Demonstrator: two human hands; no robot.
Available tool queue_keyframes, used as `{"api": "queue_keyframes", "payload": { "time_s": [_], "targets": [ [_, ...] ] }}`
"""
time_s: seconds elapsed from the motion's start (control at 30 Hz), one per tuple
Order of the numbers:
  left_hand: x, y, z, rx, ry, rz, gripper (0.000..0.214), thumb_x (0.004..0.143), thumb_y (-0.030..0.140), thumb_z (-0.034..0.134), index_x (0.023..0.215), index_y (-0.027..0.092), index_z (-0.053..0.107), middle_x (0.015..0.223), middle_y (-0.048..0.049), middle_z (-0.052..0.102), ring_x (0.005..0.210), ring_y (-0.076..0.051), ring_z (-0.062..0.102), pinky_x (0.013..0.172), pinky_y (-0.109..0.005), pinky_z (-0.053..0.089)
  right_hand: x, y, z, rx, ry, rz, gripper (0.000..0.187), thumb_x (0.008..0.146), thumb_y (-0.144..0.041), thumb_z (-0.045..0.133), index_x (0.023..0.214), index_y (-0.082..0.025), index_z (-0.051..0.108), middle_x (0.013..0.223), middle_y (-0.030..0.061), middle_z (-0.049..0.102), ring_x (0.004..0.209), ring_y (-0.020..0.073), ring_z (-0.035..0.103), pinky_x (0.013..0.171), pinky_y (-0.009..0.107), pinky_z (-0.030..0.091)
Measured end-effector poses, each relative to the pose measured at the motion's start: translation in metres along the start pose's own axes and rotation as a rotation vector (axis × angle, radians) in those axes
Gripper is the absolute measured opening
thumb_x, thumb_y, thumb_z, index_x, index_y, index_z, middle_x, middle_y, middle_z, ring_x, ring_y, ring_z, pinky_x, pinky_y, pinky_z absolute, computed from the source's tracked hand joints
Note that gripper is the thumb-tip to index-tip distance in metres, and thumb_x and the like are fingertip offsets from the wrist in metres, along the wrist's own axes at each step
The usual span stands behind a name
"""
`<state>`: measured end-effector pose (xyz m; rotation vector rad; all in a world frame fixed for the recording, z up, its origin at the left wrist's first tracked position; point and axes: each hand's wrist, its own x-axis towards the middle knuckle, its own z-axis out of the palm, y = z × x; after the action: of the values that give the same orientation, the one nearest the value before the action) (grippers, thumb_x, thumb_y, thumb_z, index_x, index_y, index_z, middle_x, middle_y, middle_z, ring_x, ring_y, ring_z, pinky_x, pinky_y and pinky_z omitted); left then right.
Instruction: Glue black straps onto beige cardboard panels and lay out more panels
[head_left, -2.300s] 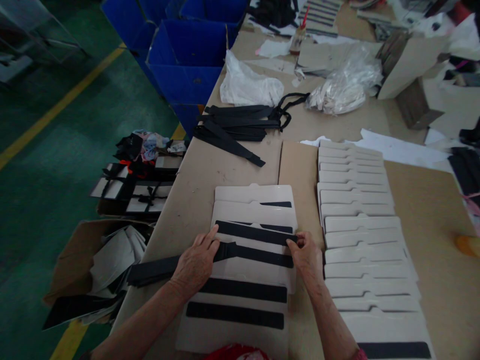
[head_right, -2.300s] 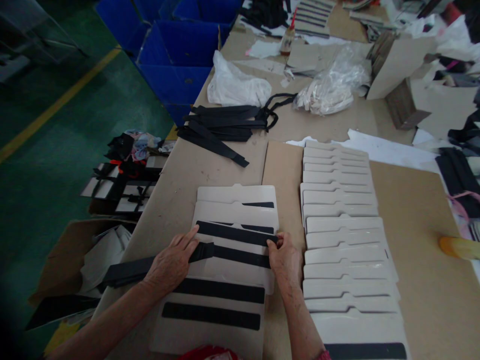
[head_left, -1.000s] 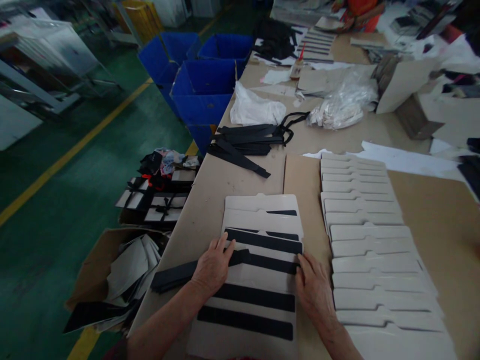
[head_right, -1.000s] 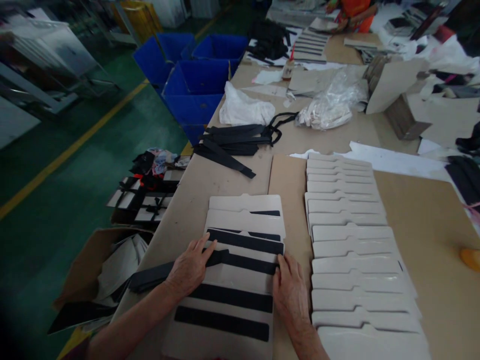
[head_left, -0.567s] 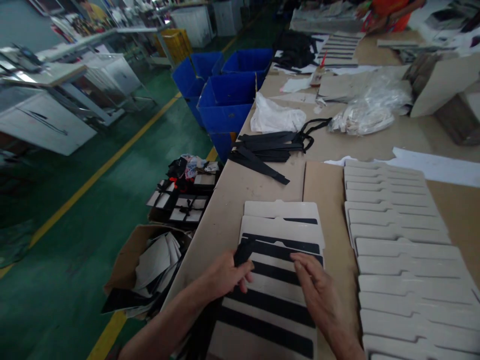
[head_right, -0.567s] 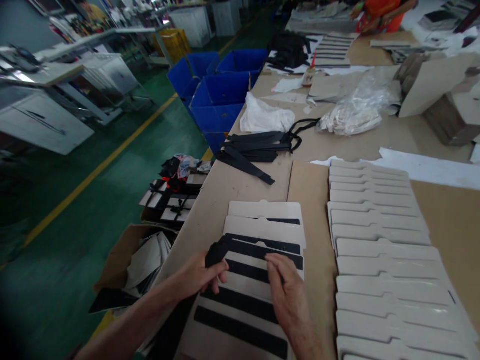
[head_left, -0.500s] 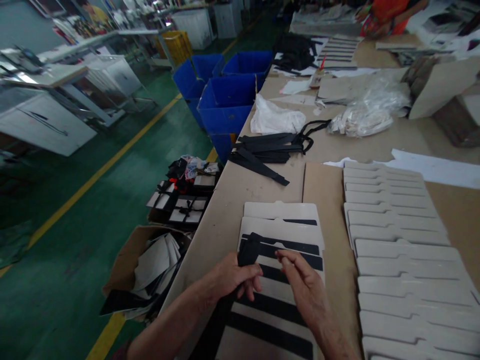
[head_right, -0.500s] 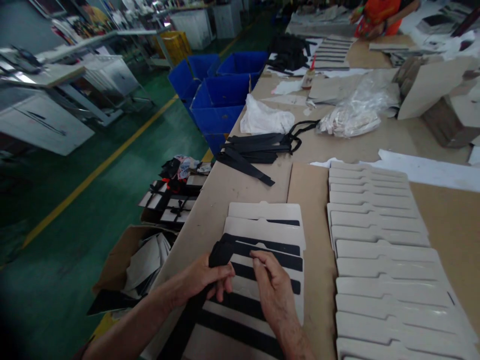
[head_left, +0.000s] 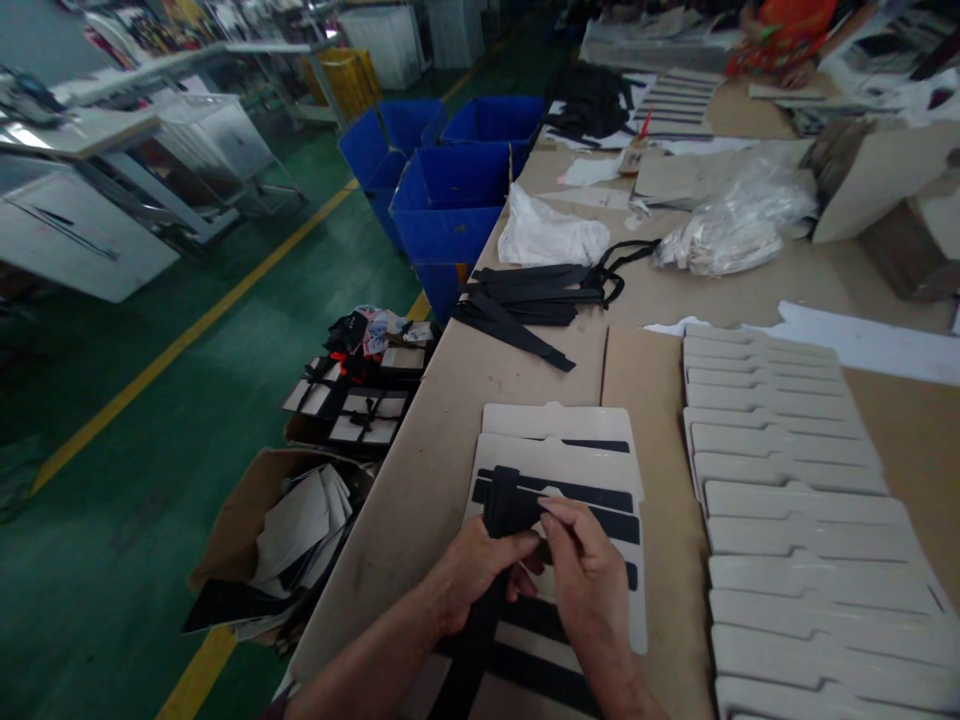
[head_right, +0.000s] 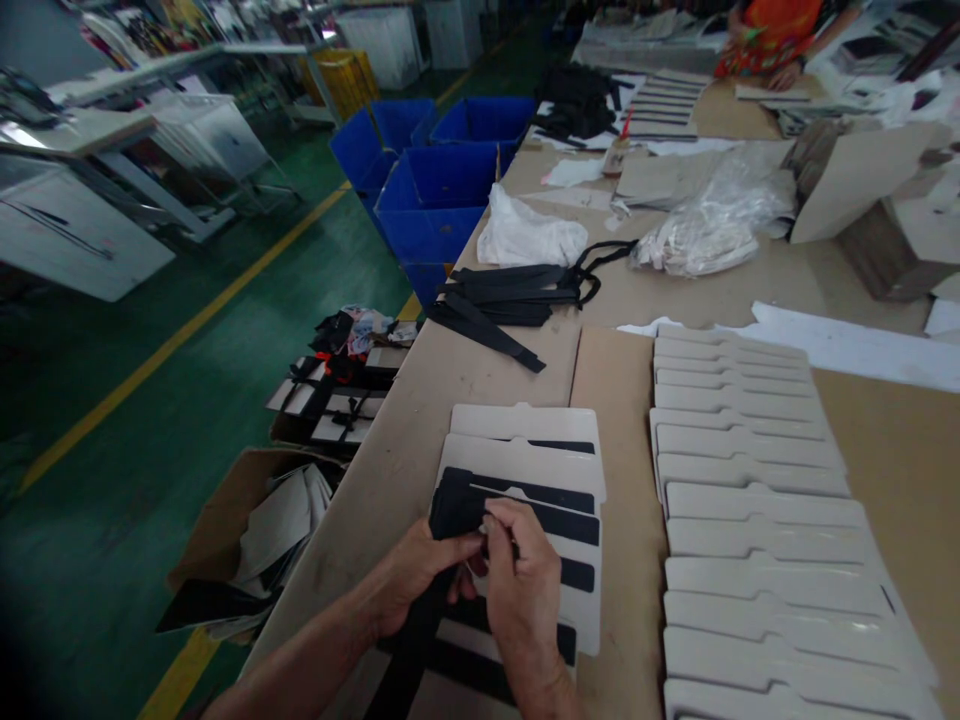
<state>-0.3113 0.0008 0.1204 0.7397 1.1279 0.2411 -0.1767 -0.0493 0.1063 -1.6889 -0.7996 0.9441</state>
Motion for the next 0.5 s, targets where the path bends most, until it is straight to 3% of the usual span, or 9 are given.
{"api": "queue_keyframes", "payload": {
  "time_s": [0.07, 0.13, 0.27, 0.37, 0.43, 0.5],
  "targets": [
    [-0.003, -0.002, -0.003, 0.026, -0.048, 0.017, 0.041, 0.072, 0.046, 0.071, 0.095, 0.012, 0.065, 0.076, -0.0055, 0.071, 0.051, -0.013, 0.064, 0.044, -0.02, 0.043, 0.006, 0.003, -0.005, 0.246, 0.072, 0.178, 0.022, 0.082, -0.044, 0.065, 0.083, -0.023, 0.067, 0.088, 0.0029, 0.071, 0.081, 0.0192, 0.066, 0.076, 0.033, 0.054],
    [-0.005, -0.004, -0.003, 0.125, -0.057, 0.008, 0.038, 0.075, 0.046, 0.067, 0.093, 0.012, 0.065, 0.074, -0.0056, 0.071, 0.049, -0.013, 0.063, 0.044, -0.021, 0.044, 0.006, 0.005, -0.006, 0.518, 0.106, 0.316, 0.023, 0.078, -0.045, 0.07, 0.085, -0.024, 0.063, 0.089, 0.0002, 0.07, 0.078, 0.0168, 0.066, 0.073, 0.032, 0.054],
    [-0.01, -0.002, 0.003, 0.313, 0.001, 0.007, 0.036, 0.082, 0.046, 0.056, 0.075, 0.012, 0.065, 0.065, -0.0043, 0.067, 0.051, -0.014, 0.063, 0.046, -0.021, 0.044, -0.007, 0.001, 0.003, 0.758, -0.161, 0.486, 0.025, 0.079, -0.043, 0.071, 0.093, -0.024, 0.062, 0.078, -0.0015, 0.067, 0.065, 0.0144, 0.061, 0.061, 0.028, 0.052],
    [-0.02, 0.013, 0.003, 0.476, -0.03, 0.047, 0.029, 0.082, 0.043, 0.057, 0.088, 0.017, 0.067, 0.074, -0.0021, 0.069, 0.06, -0.017, 0.067, 0.051, -0.023, 0.046, 0.001, -0.009, -0.003, 0.806, -0.14, 0.492, 0.022, 0.078, -0.04, 0.073, 0.087, -0.024, 0.062, 0.076, -0.0031, 0.064, 0.063, 0.0123, 0.059, 0.062, 0.027, 0.052],
    [-0.027, 0.027, -0.004, 0.701, -0.042, 0.109, 0.026, 0.081, 0.044, 0.06, 0.091, 0.021, 0.068, 0.075, -0.0007, 0.07, 0.068, -0.019, 0.067, 0.058, -0.025, 0.047, 0.023, -0.013, -0.017, 0.788, -0.075, 0.426, 0.023, 0.075, -0.039, 0.075, 0.087, -0.025, 0.061, 0.076, -0.0047, 0.061, 0.063, 0.0111, 0.057, 0.062, 0.026, 0.05],
    [-0.031, 0.04, -0.014, 0.974, -0.018, 0.126, 0.022, 0.08, 0.042, 0.062, 0.087, 0.022, 0.068, 0.078, -0.0024, 0.07, 0.076, -0.023, 0.067, 0.067, -0.029, 0.048, 0.054, -0.013, -0.033, 0.634, -0.121, 0.376, 0.025, 0.075, -0.041, 0.073, 0.089, -0.025, 0.061, 0.07, -0.006, 0.058, 0.054, 0.0098, 0.05, 0.051, 0.023, 0.044]
  ]
}}
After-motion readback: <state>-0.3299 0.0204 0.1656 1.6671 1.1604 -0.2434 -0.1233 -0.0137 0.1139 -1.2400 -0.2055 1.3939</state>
